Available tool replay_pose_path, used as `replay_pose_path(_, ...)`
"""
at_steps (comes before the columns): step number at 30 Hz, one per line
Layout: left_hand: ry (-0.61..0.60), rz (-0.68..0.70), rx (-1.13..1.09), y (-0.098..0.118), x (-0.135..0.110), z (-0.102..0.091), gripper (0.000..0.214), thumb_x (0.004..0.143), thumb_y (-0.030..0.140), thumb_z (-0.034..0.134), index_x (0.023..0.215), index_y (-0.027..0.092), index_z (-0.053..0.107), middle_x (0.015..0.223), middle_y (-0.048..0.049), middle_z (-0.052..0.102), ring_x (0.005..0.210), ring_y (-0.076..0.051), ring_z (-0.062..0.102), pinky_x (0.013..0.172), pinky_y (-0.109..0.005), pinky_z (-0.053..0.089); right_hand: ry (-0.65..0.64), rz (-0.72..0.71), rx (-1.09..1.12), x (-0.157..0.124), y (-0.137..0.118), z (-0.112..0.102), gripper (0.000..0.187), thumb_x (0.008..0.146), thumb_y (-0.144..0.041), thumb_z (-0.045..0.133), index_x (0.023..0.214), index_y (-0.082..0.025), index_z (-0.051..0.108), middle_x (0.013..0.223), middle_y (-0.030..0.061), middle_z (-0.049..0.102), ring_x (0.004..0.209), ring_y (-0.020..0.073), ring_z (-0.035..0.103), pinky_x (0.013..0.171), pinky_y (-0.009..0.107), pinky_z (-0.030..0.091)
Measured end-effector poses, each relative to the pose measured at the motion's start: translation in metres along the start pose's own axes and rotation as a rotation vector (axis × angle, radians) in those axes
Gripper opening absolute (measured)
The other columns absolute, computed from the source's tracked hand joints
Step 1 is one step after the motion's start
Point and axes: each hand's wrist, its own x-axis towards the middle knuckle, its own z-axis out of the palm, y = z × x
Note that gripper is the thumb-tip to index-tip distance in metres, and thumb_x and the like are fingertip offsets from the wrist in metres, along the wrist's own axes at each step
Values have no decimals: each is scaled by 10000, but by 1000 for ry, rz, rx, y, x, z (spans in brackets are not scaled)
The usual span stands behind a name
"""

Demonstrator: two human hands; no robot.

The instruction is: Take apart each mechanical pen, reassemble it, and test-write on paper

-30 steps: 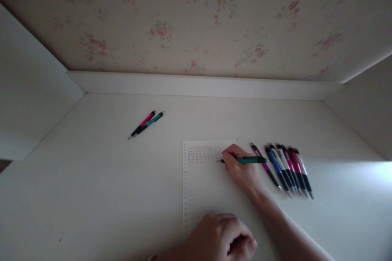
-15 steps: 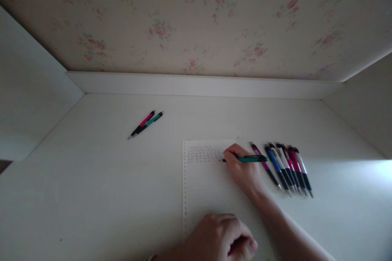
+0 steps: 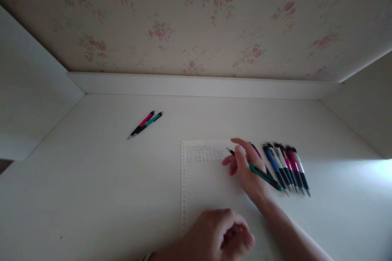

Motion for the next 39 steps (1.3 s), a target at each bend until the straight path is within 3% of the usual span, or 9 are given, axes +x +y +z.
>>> replay_pose_path(4,3,-21,-125,-2,1,-2,611,812,687,651,1072,134,631,762,-35,600,602,-125,527,532,-201,409,-115,-549,-380,-23,6,-11,420,1005,-392,513,629,-210,552,453,-35,519,403,102,480,464,251,330)
replay_pose_path(10,42,354,144,-10,2,2,522,990,594,432,856,148,668,767,-100,660,667,-168,598,647,-246,494,-52,-803,-597,-35,9,-15,420,1021,-275,526,611,-210,462,454,-46,490,386,92,455,473,267,295)
replay_pose_path(16,74,240,74,-7,0,3,597,944,691,428,924,136,648,740,-79,625,595,-146,565,539,-223,444,-149,-690,-460,-41,12,-22,140,1026,-295,502,948,-193,558,627,-9,665,501,140,634,493,240,446)
replay_pose_path(19,75,167,13,-4,-1,-1,629,868,761,496,887,148,634,674,-42,597,565,-133,545,509,-207,411,-159,-655,-390,-44,14,-35,274,1030,-214,445,1297,-180,497,823,30,745,653,156,719,598,243,537)
replay_pose_path(24,-67,394,186,-7,-8,-3,318,1009,462,504,1000,184,659,740,-50,717,610,-129,641,606,-198,472,247,-589,-620,-37,14,-60,318,990,-338,532,1246,-208,670,926,98,689,686,206,688,583,302,518)
replay_pose_path(28,-112,642,529,-8,-10,-1,214,1040,301,453,1006,246,657,843,-40,773,660,-157,682,690,-266,476,314,-564,-685,-33,17,-69,331,987,-351,529,1195,-169,711,965,140,705,761,248,704,626,328,537)
replay_pose_path(31,16,665,778,6,-7,-7,148,995,263,524,946,215,656,760,-39,743,605,-169,651,663,-293,468,271,-497,-840,-32,24,-68,477,990,-324,511,1440,-167,531,889,99,759,635,234,712,515,302,498)
replay_pose_path(34,213,453,825,29,-2,-28,145,970,182,511,932,194,650,805,-56,720,717,-183,663,723,-291,493,196,-474,-990,-29,31,-64,485,983,-341,501,1454,-224,518,948,68,764,568,213,696,399,277,401)
replay_pose_path(39,618,86,853,41,9,-111,205,996,302,484,946,209,660,890,-43,718,748,-169,657,685,-249,506,184,-463,-1041,-23,37,-61,354,997,-352,473,1247,-208,678,987,66,745,667,225,706,507,305,447)
